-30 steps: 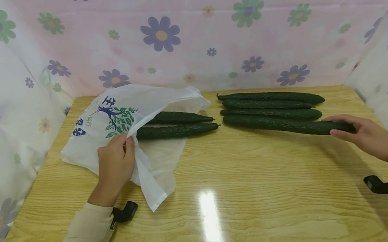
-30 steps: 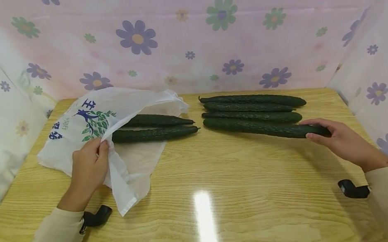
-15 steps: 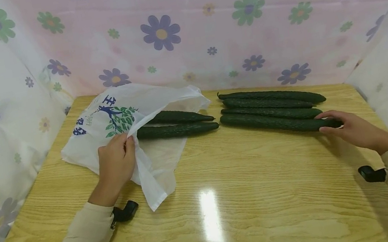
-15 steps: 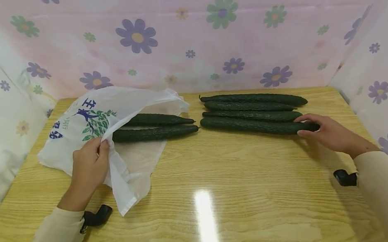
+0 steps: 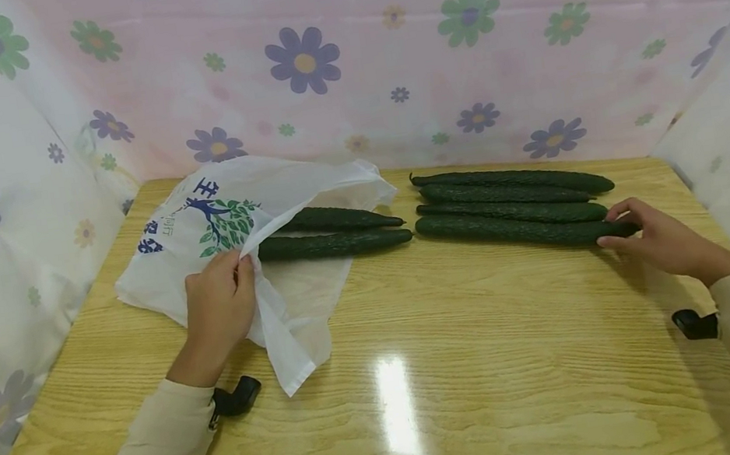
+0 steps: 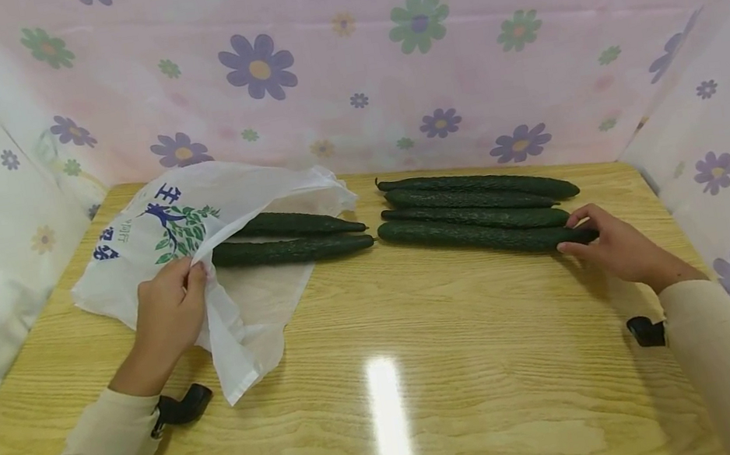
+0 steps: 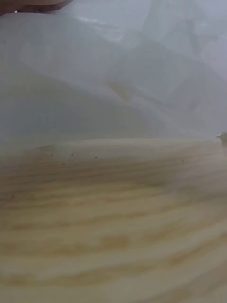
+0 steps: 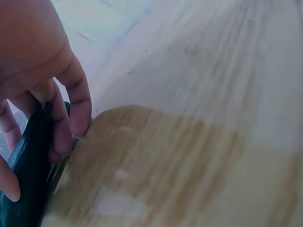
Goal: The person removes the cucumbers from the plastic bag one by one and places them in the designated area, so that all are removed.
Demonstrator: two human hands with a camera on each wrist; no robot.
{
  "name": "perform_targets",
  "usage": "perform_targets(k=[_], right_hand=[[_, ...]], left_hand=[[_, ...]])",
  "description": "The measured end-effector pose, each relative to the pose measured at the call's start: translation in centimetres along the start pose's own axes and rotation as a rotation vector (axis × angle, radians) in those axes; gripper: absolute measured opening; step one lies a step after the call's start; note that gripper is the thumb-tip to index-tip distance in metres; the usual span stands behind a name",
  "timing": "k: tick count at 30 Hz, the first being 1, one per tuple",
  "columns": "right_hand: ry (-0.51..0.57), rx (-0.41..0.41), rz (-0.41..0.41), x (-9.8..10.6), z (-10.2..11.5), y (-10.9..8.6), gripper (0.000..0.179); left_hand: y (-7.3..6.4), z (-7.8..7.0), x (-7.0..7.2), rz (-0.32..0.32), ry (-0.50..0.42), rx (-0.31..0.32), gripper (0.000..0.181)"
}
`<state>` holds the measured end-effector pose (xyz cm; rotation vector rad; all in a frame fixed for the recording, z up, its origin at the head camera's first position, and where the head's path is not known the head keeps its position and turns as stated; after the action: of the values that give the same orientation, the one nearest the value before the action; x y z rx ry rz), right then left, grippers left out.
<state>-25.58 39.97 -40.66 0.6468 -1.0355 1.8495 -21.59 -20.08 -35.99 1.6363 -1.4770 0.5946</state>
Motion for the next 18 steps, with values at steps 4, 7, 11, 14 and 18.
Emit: perform_targets(k=[4,7,11,14,18], right_hand=[[-0.033,-0.007,-0.038,0.0,0.1,-0.1,0.062],[-0.065,-0.010,-0.062,0.0,0.3,-0.2,0.064],[-0.108,0.009,-0.099,0.0,0.5,-0.2,0.062],[-0.139,0.033,-0.132,0.1,0.8,-0.2,0.060],[-0.174,0.055,-0.178,0.1,1.8,-0.4,0.057]], left_hand=[[0.0,0.0,0.0,-0.003,0.001,-0.002,0.031],[-0.1,0.0,0.1,-0.006,0.003,-0.002,0.032],[-0.1,0.0,0.0,-0.008,0.007,-0.004,0.032],[0.0,0.0,0.1,-0.014,0.010,-0.014,0.031],[0.0,-0.1,0.1,-0.018,0.007,-0.017,0.032]])
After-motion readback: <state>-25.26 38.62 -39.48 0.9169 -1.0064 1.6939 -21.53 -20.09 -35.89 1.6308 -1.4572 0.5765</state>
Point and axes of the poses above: each hand's wrist, its own y-axis towards the middle knuckle, its own x-axis out of the back of the hand, z = x × y, the point moved 8 cm from there along y, towards the middle knuckle, and after that the axes turned 8 degrees about z, right-handed, at the moved point
